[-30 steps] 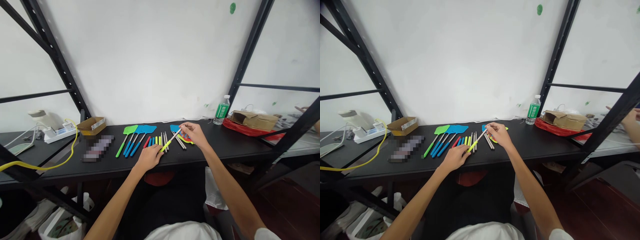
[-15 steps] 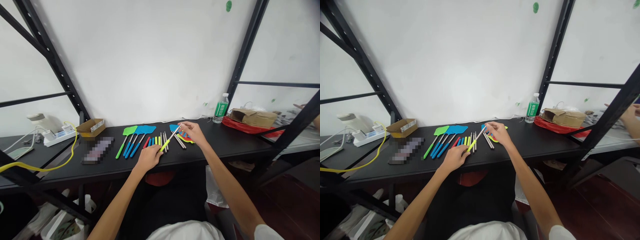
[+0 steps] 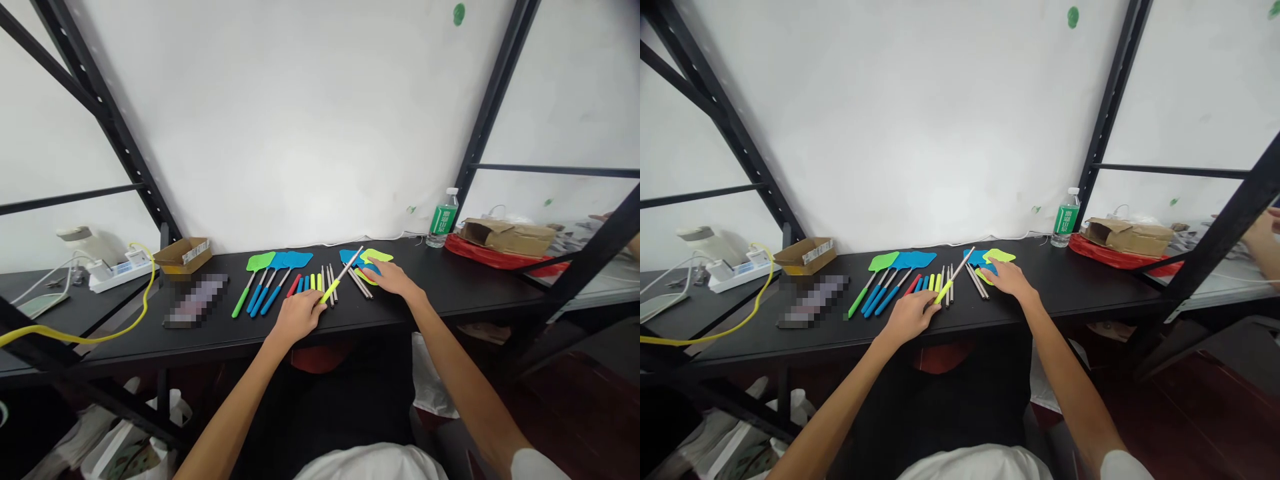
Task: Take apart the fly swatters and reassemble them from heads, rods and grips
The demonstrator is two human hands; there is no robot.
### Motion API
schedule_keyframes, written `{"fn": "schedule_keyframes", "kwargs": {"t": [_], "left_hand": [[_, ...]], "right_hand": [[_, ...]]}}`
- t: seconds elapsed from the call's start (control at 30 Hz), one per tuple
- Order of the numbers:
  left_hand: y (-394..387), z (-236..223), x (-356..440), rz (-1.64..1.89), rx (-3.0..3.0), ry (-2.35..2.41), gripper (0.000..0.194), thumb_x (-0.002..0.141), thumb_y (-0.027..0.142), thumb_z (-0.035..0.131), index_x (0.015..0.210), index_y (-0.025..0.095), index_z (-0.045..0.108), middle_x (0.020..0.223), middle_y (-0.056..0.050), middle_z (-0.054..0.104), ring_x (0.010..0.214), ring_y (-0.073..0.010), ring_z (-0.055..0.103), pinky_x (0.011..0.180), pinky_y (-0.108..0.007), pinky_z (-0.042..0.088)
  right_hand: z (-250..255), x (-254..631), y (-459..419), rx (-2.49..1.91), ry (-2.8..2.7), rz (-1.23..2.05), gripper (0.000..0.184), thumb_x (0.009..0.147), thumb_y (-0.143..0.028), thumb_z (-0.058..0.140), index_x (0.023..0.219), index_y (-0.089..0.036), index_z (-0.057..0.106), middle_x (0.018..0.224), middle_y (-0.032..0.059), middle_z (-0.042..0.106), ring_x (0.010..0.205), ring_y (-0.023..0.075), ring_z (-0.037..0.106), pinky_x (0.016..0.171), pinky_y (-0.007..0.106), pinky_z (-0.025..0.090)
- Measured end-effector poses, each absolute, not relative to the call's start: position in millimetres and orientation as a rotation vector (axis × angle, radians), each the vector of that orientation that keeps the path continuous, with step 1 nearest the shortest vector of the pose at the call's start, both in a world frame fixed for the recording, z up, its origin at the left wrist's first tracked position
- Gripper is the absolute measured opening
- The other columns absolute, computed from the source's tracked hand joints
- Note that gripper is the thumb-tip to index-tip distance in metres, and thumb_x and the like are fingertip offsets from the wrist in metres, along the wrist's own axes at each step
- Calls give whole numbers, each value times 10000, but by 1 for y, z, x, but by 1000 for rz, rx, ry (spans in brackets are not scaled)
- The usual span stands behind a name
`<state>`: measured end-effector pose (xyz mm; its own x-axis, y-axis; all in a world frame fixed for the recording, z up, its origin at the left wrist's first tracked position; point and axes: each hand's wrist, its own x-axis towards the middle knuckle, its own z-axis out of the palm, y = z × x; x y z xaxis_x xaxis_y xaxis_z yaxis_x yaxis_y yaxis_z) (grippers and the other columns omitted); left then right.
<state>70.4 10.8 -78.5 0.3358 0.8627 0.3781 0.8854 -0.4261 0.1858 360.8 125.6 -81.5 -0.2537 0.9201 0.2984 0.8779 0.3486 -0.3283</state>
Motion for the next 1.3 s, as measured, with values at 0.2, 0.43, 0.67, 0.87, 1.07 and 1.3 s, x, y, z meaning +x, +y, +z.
{"fn": "schedule_keyframes", "kwargs": {"t": [0.2,0.43,0.67,0.87,1.07,1.3], "left_hand": [[12,-80,69,-680,-2535,-1617,153,939,292,542,1047,251,642,1012,-12,709,918,-204,659,660,-272,411],[11,-80,69,-669,-2542,-1615,176,944,294,534,1073,250,644,1029,-21,710,941,-206,657,666,-271,413],[12,-81,69,-669,-2540,-1619,187,945,311,533,1081,251,645,1035,-16,709,952,-206,659,678,-278,428],[11,-80,69,-663,-2543,-1622,194,948,300,512,1074,248,649,1039,-24,710,943,-209,658,680,-280,439],[10,-79,69,-670,-2541,-1616,193,943,290,524,1082,245,651,1047,-36,711,947,-212,659,678,-273,444],[10,-78,70,-668,-2535,-1637,175,936,292,547,1071,250,651,1016,-20,711,932,-209,660,674,-279,436]], "right_hand": [[-71,363,123,-1633,-2009,-27,532,945,-524,460,1330,-179,586,1152,143,693,1112,299,614,973,381,419],[-73,361,120,-1786,-2052,71,575,900,-633,460,1212,-190,652,1157,166,640,1140,333,572,953,397,415],[-71,358,116,-1900,-1936,163,831,773,-746,564,1402,-208,481,1266,190,592,1193,380,539,909,432,444],[-74,363,120,-1862,-1864,176,914,735,-688,644,1459,-184,407,1271,220,574,1198,401,548,901,442,457],[-68,372,126,-1725,-1779,231,747,746,-477,717,1390,-162,509,1165,174,667,1086,338,637,910,429,478],[-52,380,121,-1195,-1609,577,489,747,-448,734,1145,-167,695,1051,114,746,937,285,706,825,407,552]]}}
